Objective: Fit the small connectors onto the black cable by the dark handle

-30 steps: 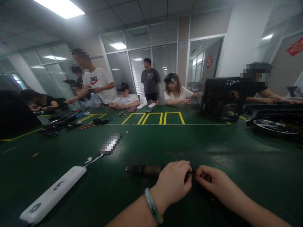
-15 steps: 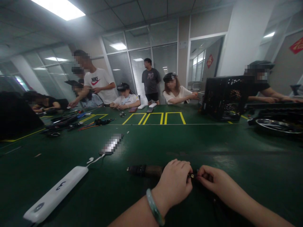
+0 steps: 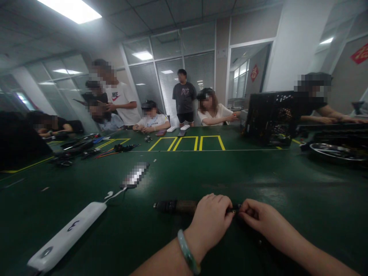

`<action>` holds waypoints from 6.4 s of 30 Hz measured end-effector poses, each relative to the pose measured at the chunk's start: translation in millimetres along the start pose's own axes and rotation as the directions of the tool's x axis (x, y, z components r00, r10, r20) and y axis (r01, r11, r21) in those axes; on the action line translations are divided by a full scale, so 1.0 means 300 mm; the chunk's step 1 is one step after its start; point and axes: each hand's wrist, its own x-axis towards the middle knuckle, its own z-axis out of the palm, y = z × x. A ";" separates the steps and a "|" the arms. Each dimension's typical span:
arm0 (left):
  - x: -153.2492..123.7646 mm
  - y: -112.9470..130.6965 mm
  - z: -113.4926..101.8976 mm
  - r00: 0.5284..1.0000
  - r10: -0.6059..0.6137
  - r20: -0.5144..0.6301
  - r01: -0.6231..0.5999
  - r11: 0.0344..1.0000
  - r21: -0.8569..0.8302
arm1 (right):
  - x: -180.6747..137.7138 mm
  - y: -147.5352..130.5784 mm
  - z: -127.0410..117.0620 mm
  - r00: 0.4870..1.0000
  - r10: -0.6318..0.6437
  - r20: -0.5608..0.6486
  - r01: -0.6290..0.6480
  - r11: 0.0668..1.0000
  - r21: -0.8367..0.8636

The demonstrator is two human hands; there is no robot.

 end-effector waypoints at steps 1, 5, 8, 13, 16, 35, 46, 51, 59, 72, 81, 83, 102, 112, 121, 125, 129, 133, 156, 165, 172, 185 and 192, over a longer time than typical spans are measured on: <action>0.001 0.000 -0.001 1.000 -0.009 0.005 0.009 1.000 0.005 | 0.000 -0.001 -0.001 1.000 0.002 0.000 -0.002 1.000 -0.002; 0.003 -0.005 0.001 0.999 0.000 0.036 0.000 1.000 0.008 | 0.001 -0.002 -0.002 1.000 -0.002 0.009 0.002 1.000 0.000; 0.006 -0.008 0.004 0.998 0.023 0.056 -0.024 1.000 0.016 | 0.002 0.001 0.001 1.000 -0.004 0.019 0.003 1.000 0.006; 0.010 -0.010 0.005 0.998 0.020 0.060 -0.022 0.999 0.030 | 0.002 -0.005 0.003 0.999 0.002 0.041 -0.003 0.999 0.033; 0.012 -0.014 0.005 0.998 0.022 0.060 -0.023 0.999 0.030 | -0.001 -0.016 0.002 0.998 0.001 0.062 -0.005 0.998 0.055; -0.001 -0.015 0.001 0.995 0.054 0.085 -0.053 0.999 -0.011 | -0.014 -0.022 -0.014 0.995 0.016 0.095 -0.013 0.999 -0.029; -0.005 0.005 -0.009 0.995 0.058 0.080 -0.059 0.998 0.012 | -0.012 -0.029 0.001 0.999 0.011 0.047 -0.010 1.000 -0.020; -0.008 0.005 -0.011 0.997 0.016 0.073 -0.016 1.000 0.002 | -0.013 -0.022 0.000 0.998 0.025 0.056 -0.025 1.000 -0.001; -0.009 0.007 -0.018 0.996 0.046 0.082 -0.045 0.999 -0.012 | -0.010 -0.011 0.007 0.999 -0.007 0.044 0.007 1.000 -0.004; -0.013 0.013 -0.028 0.996 0.033 0.081 -0.032 0.999 -0.006 | -0.014 -0.016 -0.001 0.999 -0.007 0.048 0.008 1.000 -0.011; -0.009 0.009 -0.023 0.994 0.062 0.085 -0.063 0.998 0.005 | -0.008 -0.015 -0.001 0.998 -0.004 0.057 0.003 1.000 0.011; -0.011 0.007 -0.018 0.996 0.055 0.071 -0.054 0.998 -0.007 | -0.009 -0.014 -0.001 0.999 -0.008 0.052 0.008 1.000 0.011; -0.007 0.004 -0.015 0.998 0.039 0.043 -0.036 0.997 -0.064 | -0.009 -0.007 0.002 0.999 -0.010 0.041 0.010 1.000 0.001; -0.006 0.002 -0.006 0.997 0.051 0.050 -0.050 0.998 -0.028 | -0.008 -0.027 -0.008 0.999 0.015 0.032 -0.016 0.999 0.041; -0.006 0.008 -0.015 0.997 0.043 0.060 -0.042 0.999 -0.024 | -0.006 -0.005 0.006 0.999 0.008 0.045 -0.010 0.998 0.057; -0.006 0.013 -0.025 0.994 0.066 0.086 -0.063 0.997 -0.032 | -0.008 -0.010 0.001 0.999 0.003 0.053 -0.006 0.999 0.053; -0.006 0.015 -0.024 0.997 0.012 0.074 -0.010 1.000 -0.023 | -0.007 -0.006 -0.002 0.999 0.011 0.047 -0.014 0.998 0.058; -0.007 0.011 -0.016 0.997 0.010 0.072 -0.009 1.000 -0.018 | -0.006 0.002 0.001 0.999 0.007 0.046 -0.009 0.998 0.057; -0.007 0.009 -0.012 0.998 0.015 0.054 -0.013 1.000 -0.027 | -0.007 -0.011 -0.007 0.999 0.004 0.049 -0.006 1.000 0.026; 0.001 0.004 -0.003 0.997 0.024 0.079 -0.026 0.999 0.025 | -0.008 -0.013 -0.001 1.000 0.005 0.031 -0.006 0.999 0.045; 0.001 0.006 -0.008 0.994 0.049 0.098 -0.053 0.998 0.038 | -0.008 -0.018 -0.005 0.999 0.018 0.028 -0.018 0.999 0.029; 0.000 0.006 -0.008 0.996 0.050 0.079 -0.051 0.999 0.012 | -0.009 -0.018 -0.019 0.998 0.021 0.062 -0.023 0.999 0.033; -0.002 0.008 -0.011 0.996 0.046 0.082 -0.047 0.999 0.009 | -0.002 0.002 -0.020 0.995 0.033 0.095 -0.044 0.993 0.108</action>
